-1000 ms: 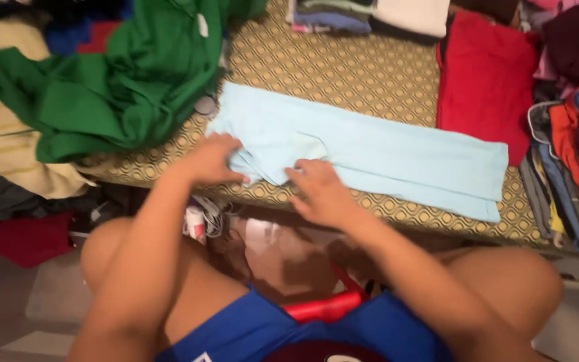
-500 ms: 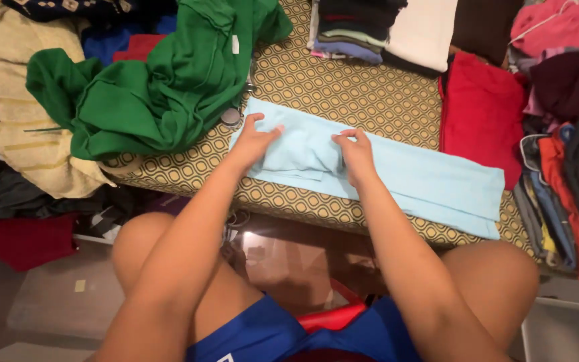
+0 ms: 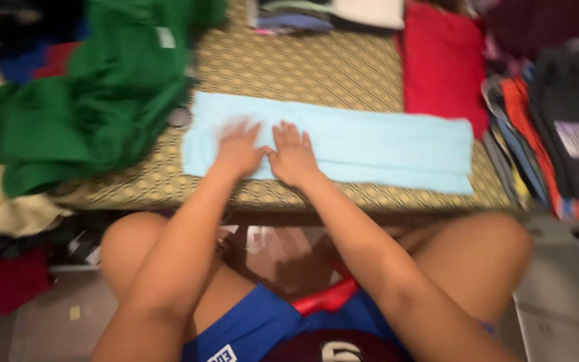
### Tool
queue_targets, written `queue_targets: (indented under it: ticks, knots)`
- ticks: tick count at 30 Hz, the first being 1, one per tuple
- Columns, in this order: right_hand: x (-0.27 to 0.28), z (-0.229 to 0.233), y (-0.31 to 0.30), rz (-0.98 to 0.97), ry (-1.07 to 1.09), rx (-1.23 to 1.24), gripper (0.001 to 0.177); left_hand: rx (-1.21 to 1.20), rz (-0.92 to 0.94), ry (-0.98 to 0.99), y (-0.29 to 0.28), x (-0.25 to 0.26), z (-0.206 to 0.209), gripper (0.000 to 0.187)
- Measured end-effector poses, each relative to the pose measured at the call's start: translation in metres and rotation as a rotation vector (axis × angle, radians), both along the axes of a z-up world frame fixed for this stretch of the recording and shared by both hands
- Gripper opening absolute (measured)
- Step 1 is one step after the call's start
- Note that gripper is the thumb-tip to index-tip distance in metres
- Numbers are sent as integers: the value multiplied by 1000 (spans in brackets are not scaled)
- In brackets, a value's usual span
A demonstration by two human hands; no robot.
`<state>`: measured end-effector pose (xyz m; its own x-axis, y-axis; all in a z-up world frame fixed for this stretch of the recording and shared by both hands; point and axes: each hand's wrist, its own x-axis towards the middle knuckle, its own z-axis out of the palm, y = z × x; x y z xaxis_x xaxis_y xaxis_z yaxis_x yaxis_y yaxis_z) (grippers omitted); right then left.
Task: Fold various items of clothing including jerseys and t-shirts on a flat surface.
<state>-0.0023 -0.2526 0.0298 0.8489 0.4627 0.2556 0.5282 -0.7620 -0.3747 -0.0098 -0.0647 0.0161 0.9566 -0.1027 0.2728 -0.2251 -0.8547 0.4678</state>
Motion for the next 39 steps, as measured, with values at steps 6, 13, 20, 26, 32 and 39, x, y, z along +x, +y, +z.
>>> queue_targets:
  ticks: [6, 13, 20, 26, 32, 39]
  knots:
    - [34, -30, -135, -428, 251, -295, 80, 298, 145, 629, 0, -6, 47, 106]
    - [48, 36, -329, -1080, 388, -172, 100, 182, 102, 330, 6, -13, 33, 89]
    - [86, 40, -279, -634, 171, -77, 39, -967, 270, 489, 52, 14, 26, 50]
    - [-15, 203, -38, 28, 687, 500, 61, -1409, 492, 738, 72, 0, 62, 66]
    - [0, 153, -51, -69, 601, 415, 79, -1269, 277, 547, 69, -5, 42, 66]
    - [17, 51, -73, -512, 684, 179, 56, -729, 391, 158, 107, 14, 2, 72]
